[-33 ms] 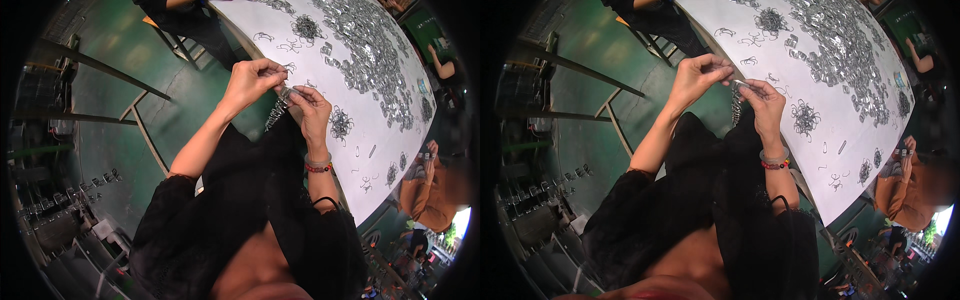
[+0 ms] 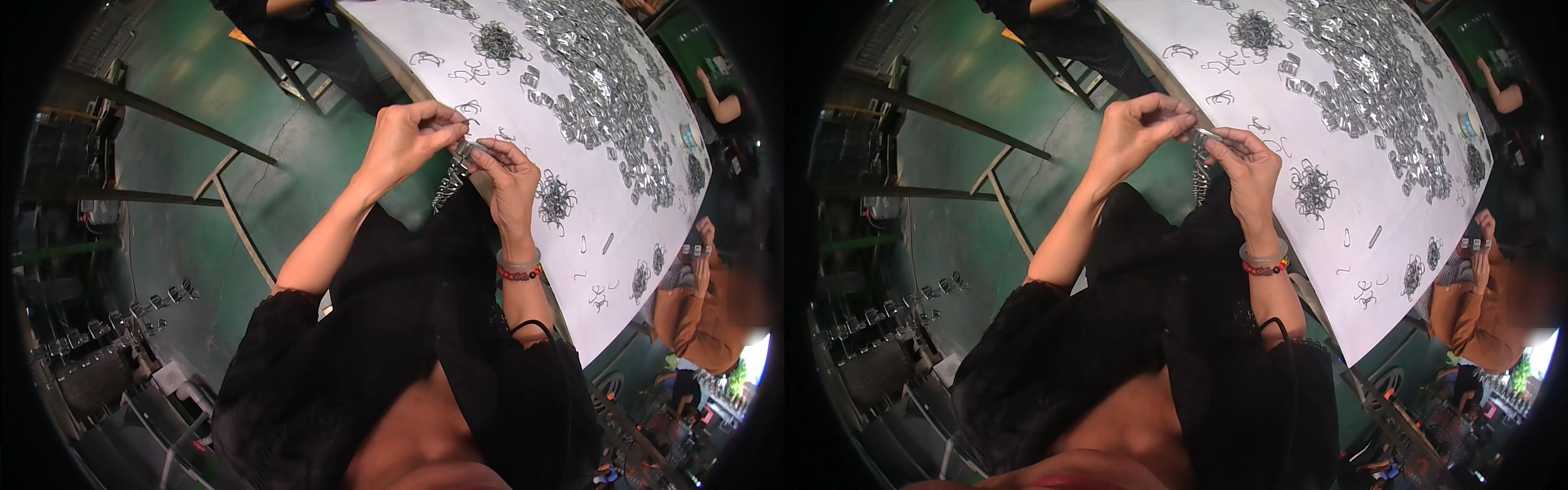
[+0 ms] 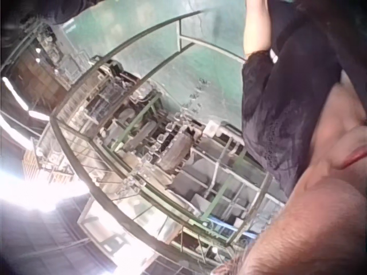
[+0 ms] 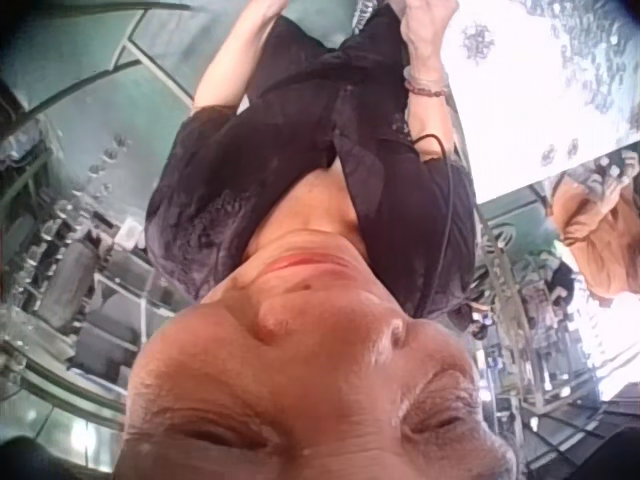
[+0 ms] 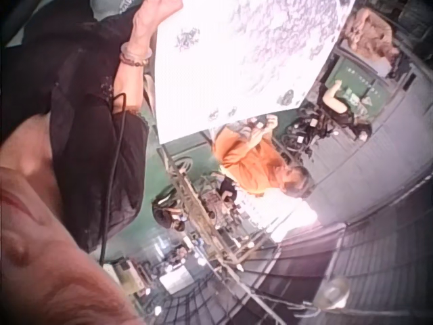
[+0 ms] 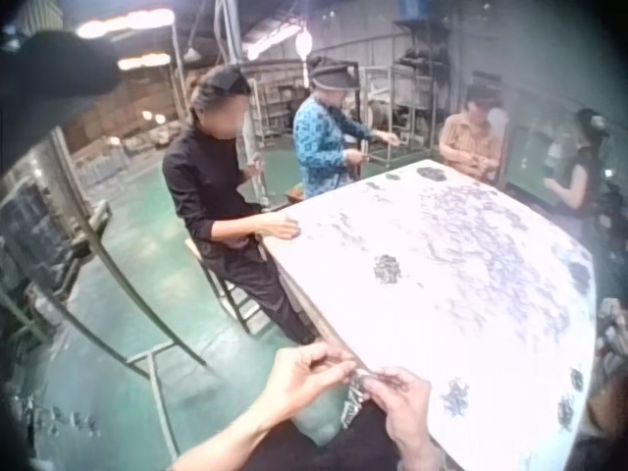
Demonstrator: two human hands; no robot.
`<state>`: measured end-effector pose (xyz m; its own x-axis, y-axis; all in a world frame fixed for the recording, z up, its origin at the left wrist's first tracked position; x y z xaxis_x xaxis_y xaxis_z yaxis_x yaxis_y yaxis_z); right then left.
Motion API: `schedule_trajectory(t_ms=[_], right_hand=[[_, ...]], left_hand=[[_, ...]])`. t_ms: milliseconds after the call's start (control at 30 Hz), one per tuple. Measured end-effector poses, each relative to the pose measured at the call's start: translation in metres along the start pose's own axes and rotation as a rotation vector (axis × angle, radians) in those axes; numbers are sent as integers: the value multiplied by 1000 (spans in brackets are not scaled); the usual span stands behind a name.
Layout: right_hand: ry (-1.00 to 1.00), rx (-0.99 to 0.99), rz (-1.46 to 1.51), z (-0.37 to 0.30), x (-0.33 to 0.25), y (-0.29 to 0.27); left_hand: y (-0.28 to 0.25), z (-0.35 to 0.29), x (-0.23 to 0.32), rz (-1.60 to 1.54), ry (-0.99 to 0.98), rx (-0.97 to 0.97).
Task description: The person picks small metal clips and rectangular pieces from a table and links them together by hand. They repeatedly reach for parts, connect them into a chain, and place the assembled chain onto a nearby metal rack.
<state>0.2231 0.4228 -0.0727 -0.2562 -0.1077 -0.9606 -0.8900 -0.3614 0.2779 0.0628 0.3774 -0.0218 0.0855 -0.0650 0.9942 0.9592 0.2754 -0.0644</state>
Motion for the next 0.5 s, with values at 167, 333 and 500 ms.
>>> schedule_trajectory(t_ms=[167,333,500], right_hand=[[-56,15,26,-3,-13,5],[-86,48,-74,2,-16,-1],[-186,12,-141,7,-21,-1]], left_hand=[[13,-15,3,327,386,36],[22,-13,-1,364,435,97],[29,-2,-12,200,370,67]])
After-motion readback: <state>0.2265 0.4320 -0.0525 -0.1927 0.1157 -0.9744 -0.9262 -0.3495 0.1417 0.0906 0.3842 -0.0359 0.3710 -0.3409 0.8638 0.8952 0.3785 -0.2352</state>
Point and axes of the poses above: each hand's wrist, its own z-axis towards the middle knuckle, its own y-axis out of the palm, x = y × z, the point moved 5 cm from there along z, towards the middle knuckle, and after that the axes turned 4 degrees about -z, right-handed, at the moved point
